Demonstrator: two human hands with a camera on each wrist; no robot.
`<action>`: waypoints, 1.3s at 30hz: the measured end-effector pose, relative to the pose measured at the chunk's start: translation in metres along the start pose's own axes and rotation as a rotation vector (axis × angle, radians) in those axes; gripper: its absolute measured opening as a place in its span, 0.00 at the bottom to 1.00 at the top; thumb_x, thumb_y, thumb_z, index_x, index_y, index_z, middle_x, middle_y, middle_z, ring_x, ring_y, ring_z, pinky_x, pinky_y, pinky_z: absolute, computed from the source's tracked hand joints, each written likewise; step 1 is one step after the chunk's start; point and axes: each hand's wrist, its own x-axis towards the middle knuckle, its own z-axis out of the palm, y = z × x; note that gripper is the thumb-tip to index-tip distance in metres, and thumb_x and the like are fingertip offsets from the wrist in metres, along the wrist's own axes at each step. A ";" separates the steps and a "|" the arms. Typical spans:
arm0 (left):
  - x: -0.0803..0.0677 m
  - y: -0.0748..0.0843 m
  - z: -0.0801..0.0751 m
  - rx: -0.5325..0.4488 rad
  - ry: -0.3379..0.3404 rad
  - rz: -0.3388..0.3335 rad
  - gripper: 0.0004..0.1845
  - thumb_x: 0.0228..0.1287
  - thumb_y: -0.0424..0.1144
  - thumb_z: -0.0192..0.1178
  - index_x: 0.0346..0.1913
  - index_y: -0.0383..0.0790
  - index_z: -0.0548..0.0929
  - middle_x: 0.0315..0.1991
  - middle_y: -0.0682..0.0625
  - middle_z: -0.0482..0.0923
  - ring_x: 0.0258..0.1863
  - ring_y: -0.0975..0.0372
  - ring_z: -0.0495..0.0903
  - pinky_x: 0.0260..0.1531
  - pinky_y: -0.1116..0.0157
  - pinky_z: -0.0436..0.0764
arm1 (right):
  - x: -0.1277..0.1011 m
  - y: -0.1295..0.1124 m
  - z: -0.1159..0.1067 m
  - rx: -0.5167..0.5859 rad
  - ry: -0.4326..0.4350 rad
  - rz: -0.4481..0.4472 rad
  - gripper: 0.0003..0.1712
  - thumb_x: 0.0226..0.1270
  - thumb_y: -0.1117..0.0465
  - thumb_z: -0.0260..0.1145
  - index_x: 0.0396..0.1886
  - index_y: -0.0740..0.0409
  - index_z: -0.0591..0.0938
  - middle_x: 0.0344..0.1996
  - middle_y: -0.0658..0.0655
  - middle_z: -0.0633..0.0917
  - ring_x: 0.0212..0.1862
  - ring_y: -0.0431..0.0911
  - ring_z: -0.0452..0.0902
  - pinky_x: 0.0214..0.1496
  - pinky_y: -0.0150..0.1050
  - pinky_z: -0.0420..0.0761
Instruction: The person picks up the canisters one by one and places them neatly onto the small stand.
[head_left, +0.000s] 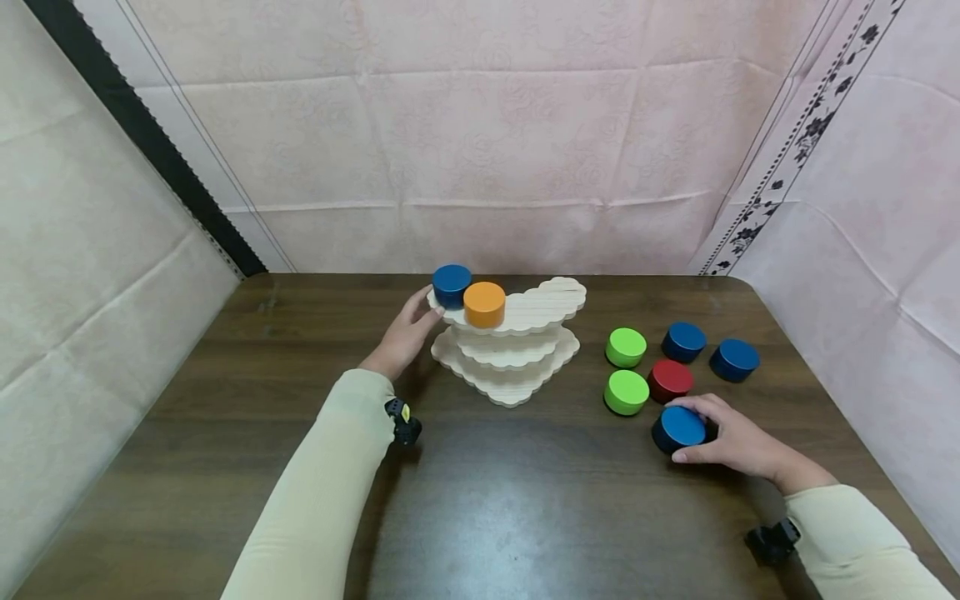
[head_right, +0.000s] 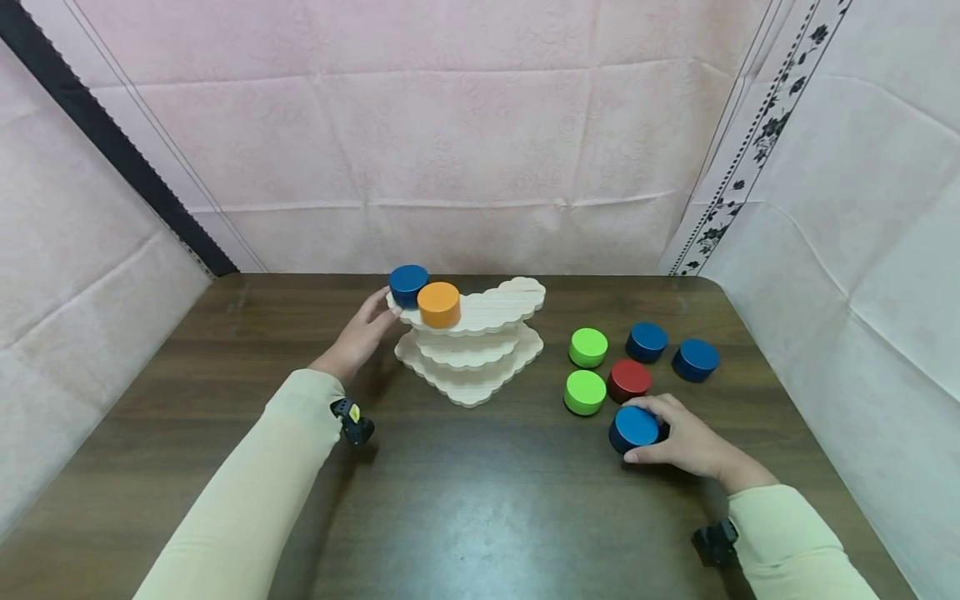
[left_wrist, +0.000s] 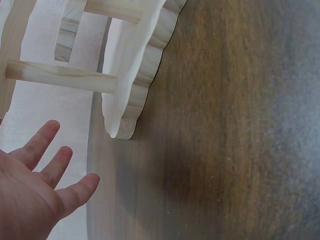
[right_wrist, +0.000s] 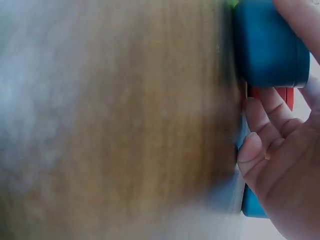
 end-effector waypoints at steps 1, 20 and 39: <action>0.000 0.000 0.000 0.000 0.000 0.000 0.35 0.71 0.61 0.46 0.76 0.61 0.49 0.77 0.48 0.47 0.74 0.49 0.51 0.68 0.42 0.55 | 0.000 0.000 0.000 -0.004 0.011 -0.003 0.38 0.52 0.52 0.76 0.61 0.59 0.73 0.52 0.63 0.72 0.53 0.57 0.67 0.45 0.50 0.74; -0.001 0.000 0.000 0.007 0.008 0.008 0.35 0.71 0.60 0.46 0.76 0.60 0.49 0.76 0.47 0.49 0.73 0.49 0.53 0.67 0.42 0.57 | 0.005 -0.033 -0.010 0.015 0.114 -0.035 0.36 0.52 0.54 0.77 0.59 0.61 0.73 0.50 0.62 0.69 0.51 0.57 0.64 0.39 0.41 0.74; -0.001 0.001 0.000 0.014 0.003 0.002 0.36 0.71 0.62 0.46 0.76 0.61 0.49 0.76 0.46 0.49 0.73 0.49 0.53 0.67 0.41 0.57 | 0.035 -0.068 -0.023 0.014 0.162 -0.053 0.38 0.55 0.51 0.75 0.62 0.61 0.72 0.55 0.65 0.66 0.56 0.63 0.63 0.48 0.59 0.78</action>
